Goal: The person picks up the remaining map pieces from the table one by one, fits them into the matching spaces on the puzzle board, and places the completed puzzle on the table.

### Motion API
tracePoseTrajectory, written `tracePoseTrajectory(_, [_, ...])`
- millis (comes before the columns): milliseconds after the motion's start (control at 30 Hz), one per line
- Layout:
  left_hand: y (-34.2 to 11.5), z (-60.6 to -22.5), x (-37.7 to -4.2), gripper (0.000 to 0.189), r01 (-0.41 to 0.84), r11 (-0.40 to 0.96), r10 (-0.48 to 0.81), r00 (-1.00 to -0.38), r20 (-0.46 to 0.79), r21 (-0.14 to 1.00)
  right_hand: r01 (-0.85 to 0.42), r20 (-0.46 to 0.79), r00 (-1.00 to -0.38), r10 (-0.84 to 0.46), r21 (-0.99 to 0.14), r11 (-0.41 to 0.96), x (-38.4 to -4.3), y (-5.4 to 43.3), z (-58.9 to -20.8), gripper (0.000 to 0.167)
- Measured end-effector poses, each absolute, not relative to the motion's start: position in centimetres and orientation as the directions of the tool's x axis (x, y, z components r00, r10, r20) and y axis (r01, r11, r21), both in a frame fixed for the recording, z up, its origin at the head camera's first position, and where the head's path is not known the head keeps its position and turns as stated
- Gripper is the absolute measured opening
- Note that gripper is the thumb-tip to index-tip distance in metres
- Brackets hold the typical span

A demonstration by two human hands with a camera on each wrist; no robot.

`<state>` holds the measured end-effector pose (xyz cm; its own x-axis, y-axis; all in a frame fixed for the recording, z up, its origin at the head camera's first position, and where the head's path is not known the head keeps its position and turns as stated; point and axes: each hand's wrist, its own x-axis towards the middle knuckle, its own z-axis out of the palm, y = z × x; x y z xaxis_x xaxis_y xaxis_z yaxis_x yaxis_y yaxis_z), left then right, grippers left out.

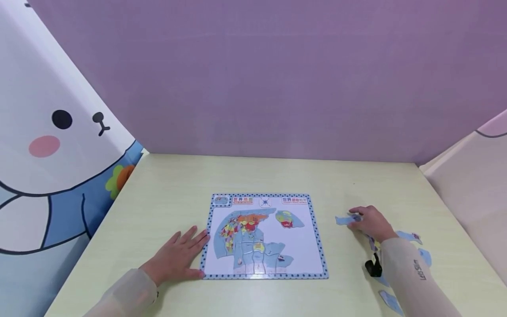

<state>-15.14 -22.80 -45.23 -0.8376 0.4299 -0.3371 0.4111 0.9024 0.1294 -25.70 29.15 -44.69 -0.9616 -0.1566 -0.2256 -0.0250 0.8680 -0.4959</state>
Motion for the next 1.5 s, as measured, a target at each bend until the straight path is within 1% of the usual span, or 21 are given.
tracePoseTrajectory(267, [-22.75, -45.26, -15.12, 0.095, 0.408, 0.903, 0.428, -0.840, -0.334, 0.132, -0.085, -0.201, -0.959, -0.201, -0.474, 0.876, -25.86, 29.13, -44.87, 0.046])
tracePoseTrajectory(467, [-22.71, -45.17, -15.19, 0.093, 0.416, 0.899, 0.437, -0.837, -0.330, 0.134, -0.144, -0.180, -0.953, -0.243, -0.439, 0.887, -26.13, 29.36, -45.14, 0.038])
tracePoseTrajectory(600, [-22.68, -45.14, -15.17, 0.093, 0.416, 0.900, 0.436, -0.839, -0.327, 0.131, -0.158, -0.178, -0.950, -0.257, -0.433, 0.887, -26.10, 29.37, -45.14, 0.033])
tracePoseTrajectory(867, [-22.72, -45.05, -15.14, 0.093, 0.415, 0.900, 0.436, -0.838, -0.328, 0.135, -0.167, -0.177, -0.948, -0.265, -0.431, 0.887, -25.91, 29.26, -44.77, 0.027])
tracePoseTrajectory(1100, [-22.84, -44.90, -15.11, 0.093, 0.395, 0.907, 0.421, -0.838, -0.348, 0.146, -0.182, -0.160, -0.951, -0.265, -0.404, 0.897, -26.18, 29.09, -45.16, 0.022])
tracePoseTrajectory(1167, [-22.88, -44.86, -15.10, 0.093, 0.379, 0.913, 0.407, -0.839, -0.361, 0.150, -0.179, -0.165, -0.951, -0.262, -0.398, 0.900, -26.30, 28.94, -45.30, 0.022])
tracePoseTrajectory(1267, [-22.86, -44.85, -15.10, 0.093, 0.361, 0.918, 0.396, -0.839, -0.373, 0.162, -0.139, -0.192, -0.955, -0.228, -0.392, 0.909, -26.35, 28.69, -45.34, 0.022])
tracePoseTrajectory(1400, [-22.76, -44.86, -15.10, 0.094, 0.367, 0.914, 0.405, -0.838, -0.366, 0.172, -0.078, -0.225, -0.958, -0.177, -0.388, 0.918, -26.23, 28.63, -45.14, 0.025])
tracePoseTrajectory(1500, [-22.69, -44.78, -15.07, 0.094, 0.369, 0.913, 0.407, -0.838, -0.363, 0.172, -0.065, -0.236, -0.957, -0.170, -0.395, 0.916, -26.07, 28.74, -44.92, 0.025])
